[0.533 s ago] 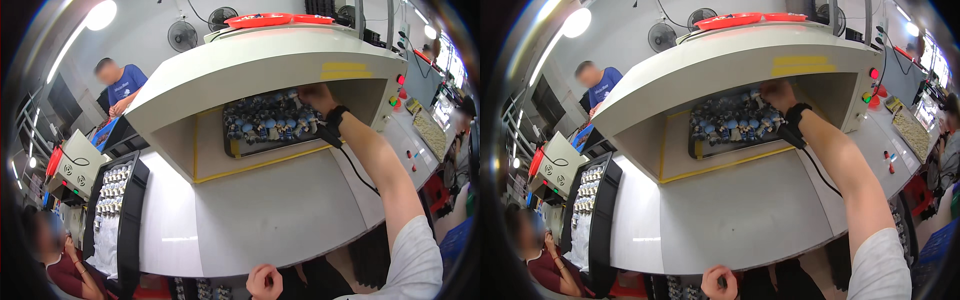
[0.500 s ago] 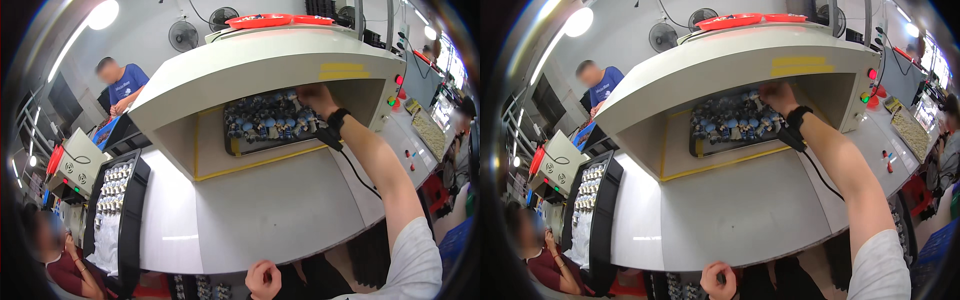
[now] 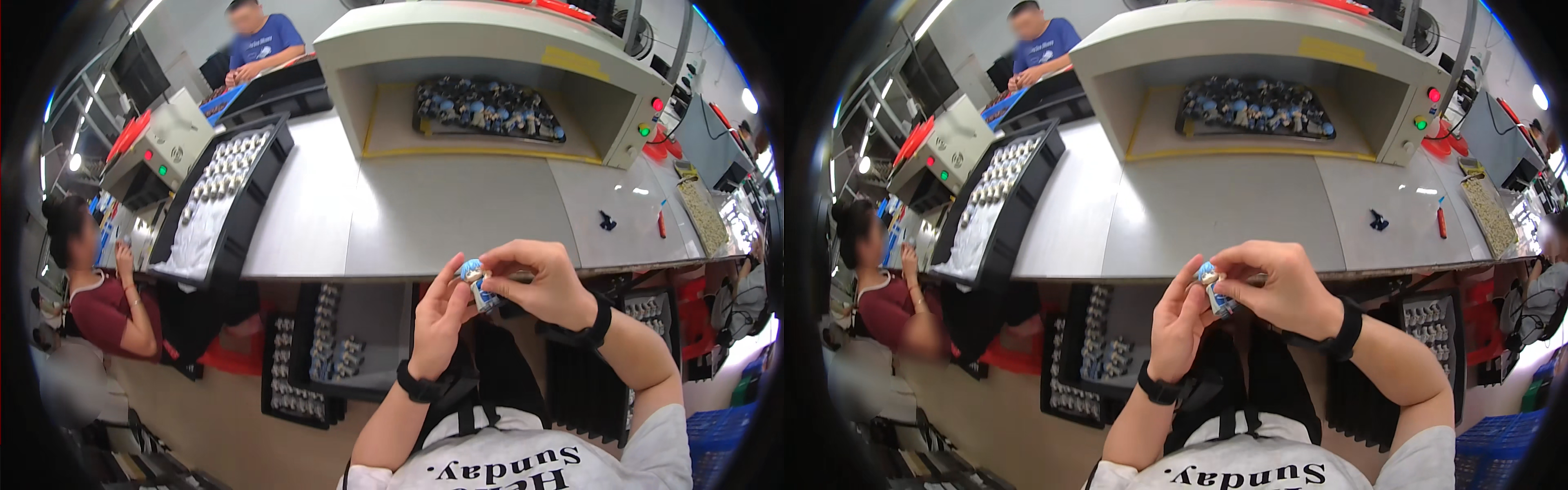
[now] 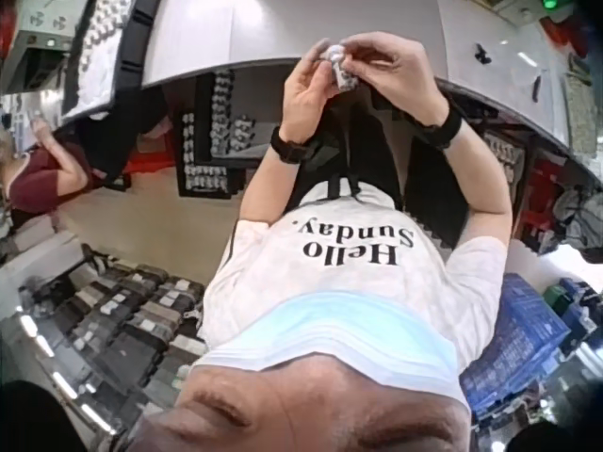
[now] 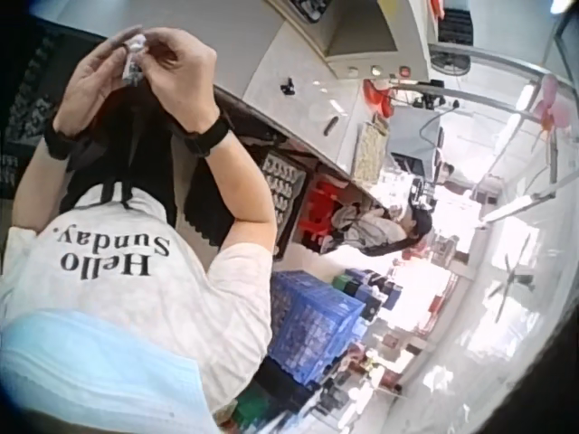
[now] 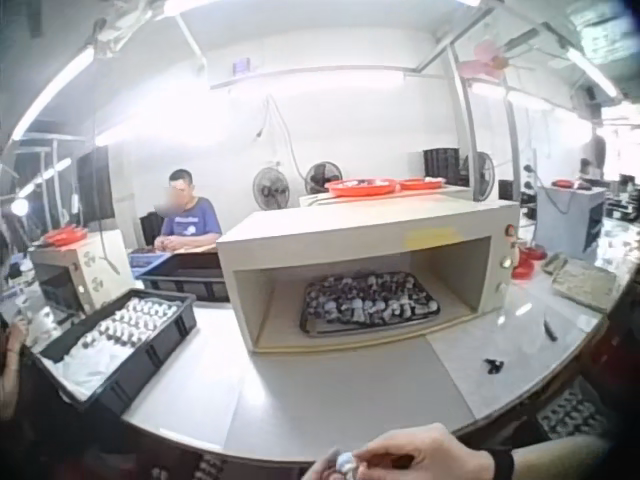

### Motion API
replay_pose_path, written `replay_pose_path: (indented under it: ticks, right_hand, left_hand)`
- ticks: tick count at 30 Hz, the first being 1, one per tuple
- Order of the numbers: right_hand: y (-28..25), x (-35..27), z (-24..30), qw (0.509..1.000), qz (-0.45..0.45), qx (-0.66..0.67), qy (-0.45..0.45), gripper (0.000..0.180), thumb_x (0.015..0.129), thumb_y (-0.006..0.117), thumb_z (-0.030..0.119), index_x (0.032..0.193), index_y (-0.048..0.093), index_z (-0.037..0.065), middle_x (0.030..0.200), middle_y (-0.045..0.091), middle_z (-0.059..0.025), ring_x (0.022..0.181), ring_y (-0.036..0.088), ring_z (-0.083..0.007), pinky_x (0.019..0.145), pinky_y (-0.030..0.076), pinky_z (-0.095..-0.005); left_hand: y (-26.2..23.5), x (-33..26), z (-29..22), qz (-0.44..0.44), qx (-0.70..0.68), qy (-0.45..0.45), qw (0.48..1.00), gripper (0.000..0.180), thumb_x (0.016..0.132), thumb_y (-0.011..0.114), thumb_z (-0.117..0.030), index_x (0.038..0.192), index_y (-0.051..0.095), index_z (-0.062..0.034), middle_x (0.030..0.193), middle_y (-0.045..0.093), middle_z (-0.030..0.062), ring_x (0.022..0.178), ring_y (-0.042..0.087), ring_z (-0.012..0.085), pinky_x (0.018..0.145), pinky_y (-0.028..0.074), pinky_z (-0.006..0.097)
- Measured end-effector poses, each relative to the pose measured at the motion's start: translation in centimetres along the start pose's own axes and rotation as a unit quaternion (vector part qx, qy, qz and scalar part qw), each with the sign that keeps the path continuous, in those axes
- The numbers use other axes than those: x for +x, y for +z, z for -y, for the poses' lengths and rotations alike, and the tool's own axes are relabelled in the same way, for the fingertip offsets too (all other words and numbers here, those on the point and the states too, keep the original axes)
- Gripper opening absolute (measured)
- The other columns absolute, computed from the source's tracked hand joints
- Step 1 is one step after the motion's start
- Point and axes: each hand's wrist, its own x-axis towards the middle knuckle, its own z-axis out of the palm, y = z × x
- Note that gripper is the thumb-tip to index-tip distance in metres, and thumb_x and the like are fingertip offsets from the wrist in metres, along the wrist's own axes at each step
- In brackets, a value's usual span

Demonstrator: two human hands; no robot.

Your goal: The person assembles small blue figurines by hand, picking them up from a tray and applying glue to specific parts. They then place the assembled figures into a drying rack. The process is repeated for multiple units.

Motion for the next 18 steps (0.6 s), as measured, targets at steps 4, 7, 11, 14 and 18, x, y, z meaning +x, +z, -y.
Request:
replay_pose_path:
  ticks: [4,7,11,14,18]
  right_hand:
    - [2.1,-4.0,-0.3,1.000,-0.022,-0.012,-0.018,0.043,0.075,0.075,0.001,0.115,0.060,0.001,0.107,0.061,-0.0105,0.093,0.063,-0.0171,0.081,0.054,-0.0282]
    - [3.0,-7.0,-1.2,0.996,0.005,0.063,0.055,0.054,0.074,0.076,0.001,0.123,0.055,0.002,0.116,0.056,-0.0092,0.103,0.059,-0.0171,0.086,0.053,-0.0299]
    - [4.1,-9.9,-1.9,0.982,-0.067,0.157,0.082,0.043,0.076,0.072,-0.003,0.117,0.058,-0.002,0.118,0.054,-0.0103,0.097,0.060,-0.0155,0.085,0.053,-0.0273]
    - [4.6,-11.2,-2.3,0.981,-0.107,0.147,0.067,0.037,0.076,0.070,-0.006,0.112,0.061,-0.003,0.119,0.052,-0.0108,0.094,0.061,-0.0146,0.084,0.053,-0.0266]
    - [4.5,-12.5,-2.8,0.978,-0.165,0.123,0.040,0.034,0.075,0.069,-0.007,0.108,0.062,-0.003,0.118,0.052,-0.0108,0.093,0.061,-0.0137,0.081,0.053,-0.0255]
  left_hand:
    - [-1.4,-2.5,1.2,0.020,-0.021,-0.026,0.999,0.040,0.098,0.048,-0.010,0.136,0.041,-0.0006,0.122,0.056,0.0166,0.106,0.060,0.0215,0.090,0.052,0.034]
    - [-1.5,-4.0,1.9,0.013,-0.040,-0.052,0.998,0.036,0.097,0.050,-0.010,0.131,0.045,-0.0002,0.118,0.059,0.0140,0.104,0.061,0.0204,0.088,0.053,0.033]
    - [-1.9,-5.2,3.9,-0.023,-0.033,-0.096,0.995,0.030,0.094,0.057,-0.014,0.121,0.053,0.0005,0.111,0.063,0.0109,0.097,0.064,0.0173,0.083,0.054,0.030]
    - [-1.1,-6.1,4.6,-0.047,-0.015,-0.102,0.994,0.025,0.093,0.059,-0.013,0.114,0.059,0.0018,0.104,0.065,0.0109,0.092,0.065,0.0174,0.081,0.055,0.030]
    - [0.9,-7.1,4.2,-0.055,0.079,-0.102,0.990,0.023,0.091,0.061,-0.012,0.107,0.064,0.0045,0.100,0.067,0.0109,0.089,0.066,0.0165,0.080,0.055,0.030]
